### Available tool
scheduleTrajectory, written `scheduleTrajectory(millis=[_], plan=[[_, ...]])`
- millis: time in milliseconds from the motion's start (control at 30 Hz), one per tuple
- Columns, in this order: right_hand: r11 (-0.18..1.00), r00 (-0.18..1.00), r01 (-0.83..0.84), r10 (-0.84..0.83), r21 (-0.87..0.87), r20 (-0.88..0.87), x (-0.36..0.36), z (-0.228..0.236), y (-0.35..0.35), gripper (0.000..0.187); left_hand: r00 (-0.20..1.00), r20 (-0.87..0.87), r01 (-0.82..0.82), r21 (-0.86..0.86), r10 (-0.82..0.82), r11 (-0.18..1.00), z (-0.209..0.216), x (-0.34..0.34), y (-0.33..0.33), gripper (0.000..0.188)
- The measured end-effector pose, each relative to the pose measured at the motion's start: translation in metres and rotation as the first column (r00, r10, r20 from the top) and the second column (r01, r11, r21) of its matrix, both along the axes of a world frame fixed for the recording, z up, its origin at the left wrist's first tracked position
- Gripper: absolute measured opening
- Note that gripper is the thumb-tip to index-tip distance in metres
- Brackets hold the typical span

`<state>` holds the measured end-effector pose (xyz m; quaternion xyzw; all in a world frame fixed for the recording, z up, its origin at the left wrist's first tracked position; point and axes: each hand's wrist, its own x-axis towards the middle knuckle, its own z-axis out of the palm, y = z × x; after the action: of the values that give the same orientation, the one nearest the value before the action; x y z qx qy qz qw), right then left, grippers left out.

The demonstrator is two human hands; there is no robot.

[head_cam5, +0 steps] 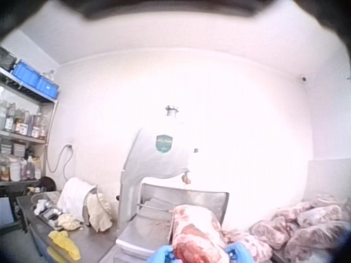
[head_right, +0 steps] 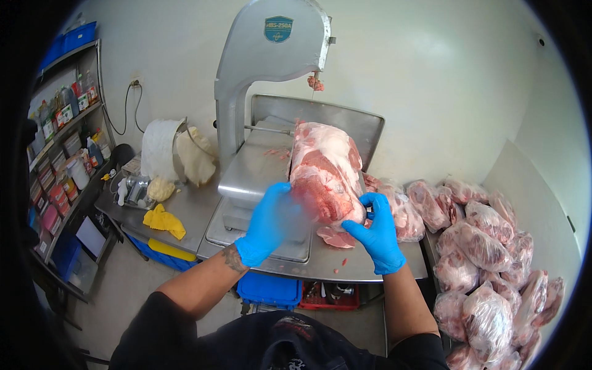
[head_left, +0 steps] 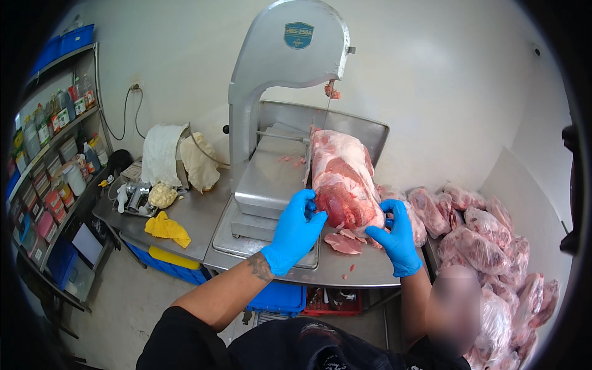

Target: The person uses a bandsaw to cut a large piece of pork into smaller portions. They position the meat, guide it through the blade, and place the cut pieces on the counter. A coworker is visible nearby handling a phone.

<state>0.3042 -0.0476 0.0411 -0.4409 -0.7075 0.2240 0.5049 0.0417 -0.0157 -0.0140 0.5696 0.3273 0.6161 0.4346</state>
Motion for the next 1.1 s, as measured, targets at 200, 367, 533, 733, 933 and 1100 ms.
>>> scheduleTrajectory(millis=[200,367,533,733,933,1100], plan=[[1.0,0.999,0.018,-0.018,-0.002,0.039,-0.006,0.001,0.006,0.06,0.99,-0.114,-0.073,0.088,0.083,0.993,0.006,-0.002,0.005,0.055],[0.999,0.994,0.039,-0.041,0.02,0.097,-0.008,0.003,0.013,0.058,0.936,-0.279,-0.174,0.168,0.216,0.97,0.021,-0.005,-0.003,0.058],[1.0,1.0,0.007,-0.007,-0.002,0.015,-0.006,0.005,0.007,0.058,0.967,-0.219,-0.092,0.181,0.131,0.979,0.02,-0.007,-0.009,0.061],[1.0,1.0,0.015,-0.015,0.001,-0.016,-0.004,0.001,-0.012,0.06,0.971,-0.211,-0.085,0.149,0.116,0.985,0.017,-0.006,-0.028,0.06],[0.999,1.0,0.02,-0.021,0.027,0.02,-0.003,0.0,-0.018,0.059,0.963,-0.221,-0.107,0.205,0.153,0.973,0.017,-0.003,-0.032,0.061],[0.996,0.996,0.045,-0.052,0.082,0.075,-0.007,0.0,-0.023,0.059,0.961,-0.248,-0.076,0.186,0.122,0.98,0.018,-0.011,-0.036,0.062]])
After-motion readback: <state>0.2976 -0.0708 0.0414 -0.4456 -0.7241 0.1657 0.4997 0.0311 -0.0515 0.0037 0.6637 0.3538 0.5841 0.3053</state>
